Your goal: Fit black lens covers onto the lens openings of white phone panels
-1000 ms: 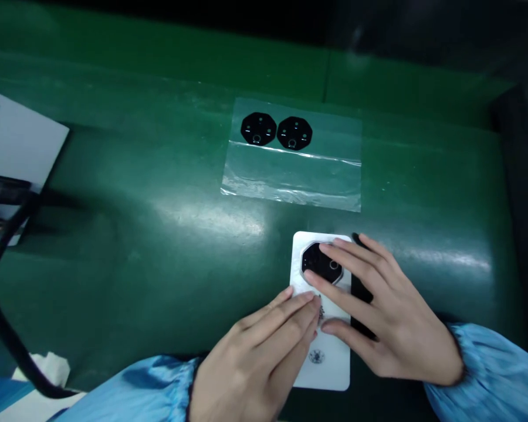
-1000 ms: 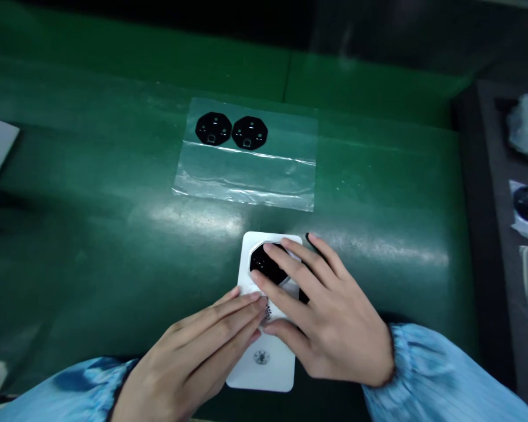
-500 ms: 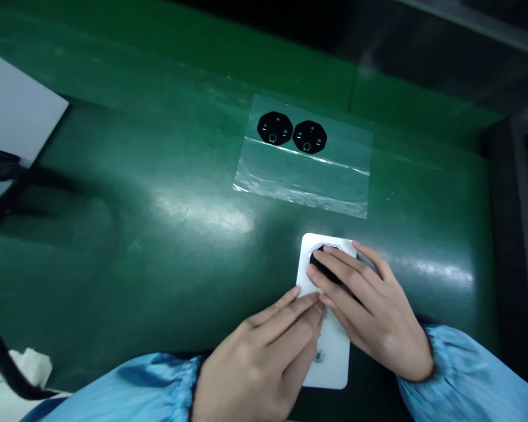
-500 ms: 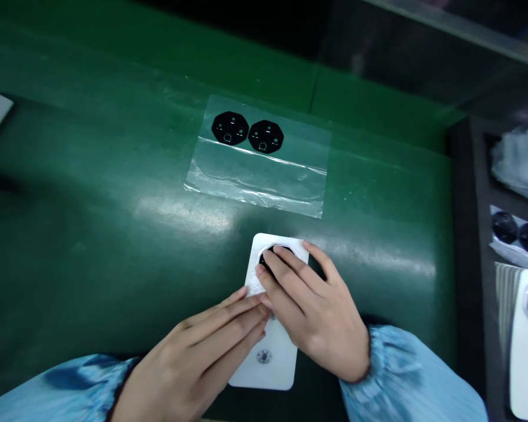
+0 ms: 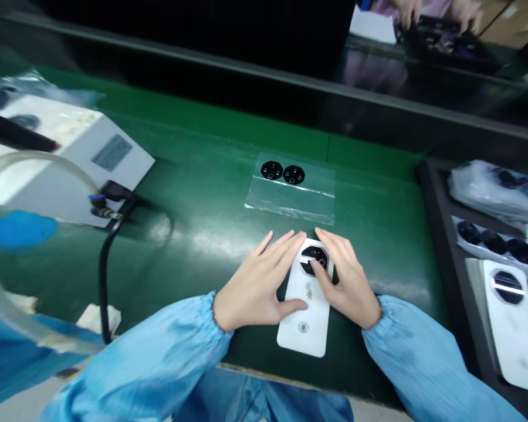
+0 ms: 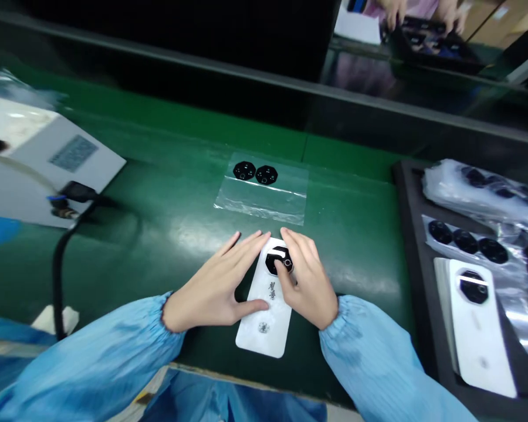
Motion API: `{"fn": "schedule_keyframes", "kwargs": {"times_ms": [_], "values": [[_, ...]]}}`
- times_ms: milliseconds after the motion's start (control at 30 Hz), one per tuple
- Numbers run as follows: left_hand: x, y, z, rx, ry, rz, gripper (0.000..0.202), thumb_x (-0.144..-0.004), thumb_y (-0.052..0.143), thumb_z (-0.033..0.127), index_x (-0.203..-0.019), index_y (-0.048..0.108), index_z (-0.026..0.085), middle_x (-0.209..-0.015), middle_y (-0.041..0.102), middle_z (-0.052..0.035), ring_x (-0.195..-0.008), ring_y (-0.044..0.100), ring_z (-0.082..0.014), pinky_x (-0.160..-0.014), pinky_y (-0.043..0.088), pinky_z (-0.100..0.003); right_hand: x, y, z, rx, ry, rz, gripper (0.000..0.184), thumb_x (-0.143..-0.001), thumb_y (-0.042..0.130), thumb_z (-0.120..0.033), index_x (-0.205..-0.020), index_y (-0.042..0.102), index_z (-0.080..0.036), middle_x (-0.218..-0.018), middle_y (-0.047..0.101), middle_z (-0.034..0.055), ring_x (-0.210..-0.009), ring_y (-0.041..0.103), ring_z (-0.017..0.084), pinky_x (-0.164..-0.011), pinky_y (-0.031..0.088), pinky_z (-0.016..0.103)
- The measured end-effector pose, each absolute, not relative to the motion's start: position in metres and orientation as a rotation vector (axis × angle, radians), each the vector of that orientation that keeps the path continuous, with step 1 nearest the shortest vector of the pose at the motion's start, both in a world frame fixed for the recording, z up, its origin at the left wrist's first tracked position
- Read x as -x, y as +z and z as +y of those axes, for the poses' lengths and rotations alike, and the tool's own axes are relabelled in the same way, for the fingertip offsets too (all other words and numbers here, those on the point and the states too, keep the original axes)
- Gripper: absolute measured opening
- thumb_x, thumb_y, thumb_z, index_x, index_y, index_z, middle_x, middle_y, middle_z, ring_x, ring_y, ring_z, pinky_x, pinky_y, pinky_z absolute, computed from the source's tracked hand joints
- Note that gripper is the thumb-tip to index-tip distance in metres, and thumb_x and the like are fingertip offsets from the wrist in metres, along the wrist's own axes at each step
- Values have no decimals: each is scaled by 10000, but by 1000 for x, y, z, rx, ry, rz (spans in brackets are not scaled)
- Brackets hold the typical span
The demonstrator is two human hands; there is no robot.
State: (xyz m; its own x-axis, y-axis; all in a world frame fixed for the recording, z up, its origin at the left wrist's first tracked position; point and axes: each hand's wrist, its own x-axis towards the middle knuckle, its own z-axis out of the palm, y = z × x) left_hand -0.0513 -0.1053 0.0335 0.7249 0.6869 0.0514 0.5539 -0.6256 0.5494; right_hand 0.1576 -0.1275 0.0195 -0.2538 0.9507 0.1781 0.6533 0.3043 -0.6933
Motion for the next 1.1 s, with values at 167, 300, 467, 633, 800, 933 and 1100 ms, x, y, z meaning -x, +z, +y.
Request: {"fn": "schedule_keyframes", "kwargs": {"times_ms": [167,300,467,633,800,933,1100], "values": [[48,24,-108,-2164,515,940,1030,-707,791,401,-1505,166,219,-1476,363,-156,-1355,396,-318,-1125,349,-525,-158,18,-129,1447,729,-1853,539,-849,612,-293,-1358,458,-201,-1372,480,152,-1325,384,326,-1096,323,581],[31,28,-107,-1738,824,918,867,-784,727,235,-1477,208,279,-1378,391,-119,-966,616,-158,-832,571,-311,-165,32,-123,1353,928,-1686,306,-858,625,-354,-1112,559,-196,-1037,667,99,-943,663,245,-817,569,414],[3,107,-96,-1562,1030,859,490,-824,684,239,-1275,506,174,-1075,651,-77,-827,659,-131,-688,560,-213,-173,106,-123,1189,909,-1480,296,-912,583,-373,-1159,489,-239,-990,688,42,-822,678,162,-666,573,259],[-3,194,-114,-1655,1265,784,110,-847,670,261,-927,668,186,-827,739,-1,-695,686,-95,-584,523,-120,-162,194,-153,1033,846,-1299,255,-891,626,-368,-1126,578,-281,-890,707,3,-721,665,127,-601,535,186],[3,209,-139,-1655,1513,808,62,-866,642,231,-819,674,206,-650,694,64,-546,635,-38,-486,449,-46,-138,223,-182,994,899,-1151,341,-894,603,-404,-1200,532,-273,-775,683,3,-590,624,132,-478,489,191],[3,209,-149,-1507,1631,891,136,-841,652,263,-729,676,189,-530,617,64,-468,562,-44,-437,405,-70,-127,219,-188,1082,912,-1165,314,-888,586,-476,-1065,579,-218,-548,545,-29,-472,531,118,-404,396,185],[2,213,-155,-1395,1613,956,218,-803,673,333,-658,670,170,-470,582,52,-416,429,-34,-398,323,-93,-126,216,-187,1105,891,-1173,364,-892,568,-500,-1104,580,-204,-543,563,-20,-442,459,92,-388,338,180]]}}
